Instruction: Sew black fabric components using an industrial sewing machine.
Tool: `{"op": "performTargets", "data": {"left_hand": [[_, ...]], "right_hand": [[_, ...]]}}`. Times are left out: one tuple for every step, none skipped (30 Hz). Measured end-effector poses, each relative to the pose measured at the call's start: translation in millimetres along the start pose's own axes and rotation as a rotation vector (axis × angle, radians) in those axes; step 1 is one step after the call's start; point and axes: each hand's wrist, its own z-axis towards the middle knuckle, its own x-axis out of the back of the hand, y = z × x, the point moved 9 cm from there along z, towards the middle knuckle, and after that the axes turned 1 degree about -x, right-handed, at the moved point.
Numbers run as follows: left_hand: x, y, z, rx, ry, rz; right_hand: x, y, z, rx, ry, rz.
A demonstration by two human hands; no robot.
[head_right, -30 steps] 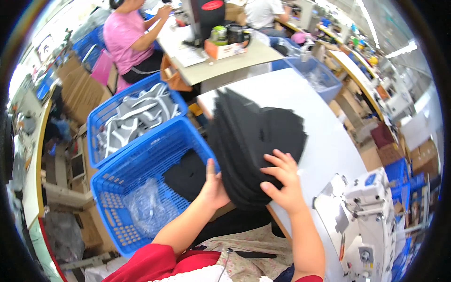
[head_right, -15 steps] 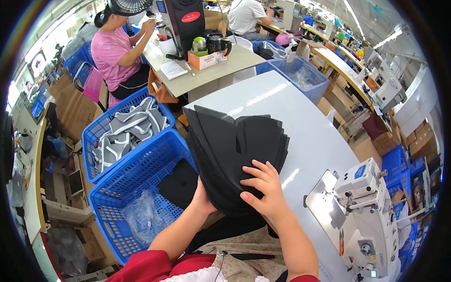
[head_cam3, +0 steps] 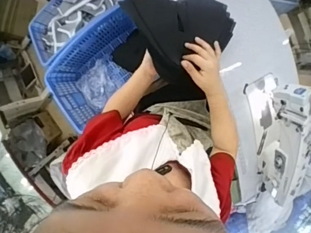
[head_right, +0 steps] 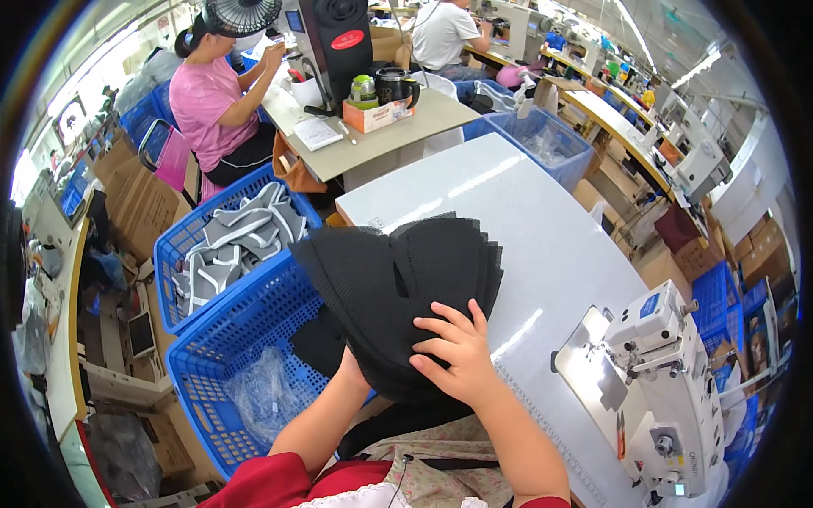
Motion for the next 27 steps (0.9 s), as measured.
{"op": "performTargets", "data": {"left_hand": [[-2,0,0,0.002,-0.001,0.002],[1,4,-1,-0.035,0.071,0.059],[3,9,-2,-0.072,0.144,0.117],[-1,9,-3,-0.074,0.144,0.119],[4,12,-3,-0.105,0.278,0.190],[7,16,-8,-0.137,0.412,0.261],[-1,17,-14,-0.135,0.410,0.263],[-16,20,-24,-0.108,0.405,0.255],[-23,25,-32,-0.082,0.399,0.247],[-30,32,-36,-0.087,0.248,0.272],[-33,31,-41,-0.084,0.249,0.274],[-47,38,-45,-0.180,0.181,0.438],[-61,44,-48,-0.276,0.110,0.601],[-64,42,-46,-0.284,0.058,0.585],[-66,39,-46,-0.279,0.054,0.587],[-60,38,-47,-0.286,0.161,0.601],[-54,37,-49,-0.289,0.269,0.616],[-58,34,-45,-0.279,0.263,0.621],[-56,35,-42,-0.279,0.346,0.661],[-54,36,-42,-0.279,0.426,0.702],[-51,35,-38,-0.270,0.419,0.710],[-40,36,-35,-0.253,0.423,0.697],[-32,39,-33,-0.242,0.430,0.685],[-24,38,-33,-0.226,0.442,0.646],[-21,40,-32,-0.226,0.439,0.653],[-18,35,-32,-0.170,0.431,0.642],[-16,30,-32,-0.115,0.424,0.630]], "right_hand": [[-1,-1,1,-0.021,0.019,-0.063],[-3,-3,1,-0.021,0.020,-0.063],[-2,0,1,-0.062,0.060,-0.061],[-1,3,1,-0.103,0.099,-0.059],[-2,4,1,-0.103,0.101,-0.061],[-1,8,0,-0.125,0.119,-0.084],[0,10,-2,-0.147,0.137,-0.107],[1,9,-2,-0.148,0.143,-0.108],[0,7,-2,-0.154,0.154,-0.118],[0,6,-1,-0.162,0.164,-0.129],[-2,3,-1,-0.165,0.167,-0.128],[-4,-2,0,-0.145,0.179,-0.146],[-5,-6,1,-0.126,0.192,-0.165],[-3,-10,2,-0.108,0.201,-0.214],[-3,-11,2,-0.111,0.206,-0.218],[-4,-12,1,-0.111,0.197,-0.233],[-6,-13,0,-0.115,0.188,-0.249],[-8,-13,-1,-0.102,0.185,-0.270],[-8,-12,-2,-0.111,0.193,-0.274],[-10,-13,-2,-0.102,0.201,-0.280],[-11,-14,-3,-0.093,0.208,-0.286],[-12,-14,-5,-0.087,0.215,-0.285],[-12,-16,-7,-0.079,0.224,-0.269],[-12,-15,-10,-0.073,0.237,-0.242],[-13,-14,-12,-0.067,0.249,-0.214],[-11,-13,-14,-0.066,0.252,-0.209],[-9,-12,-16,-0.082,0.253,-0.189]]}}
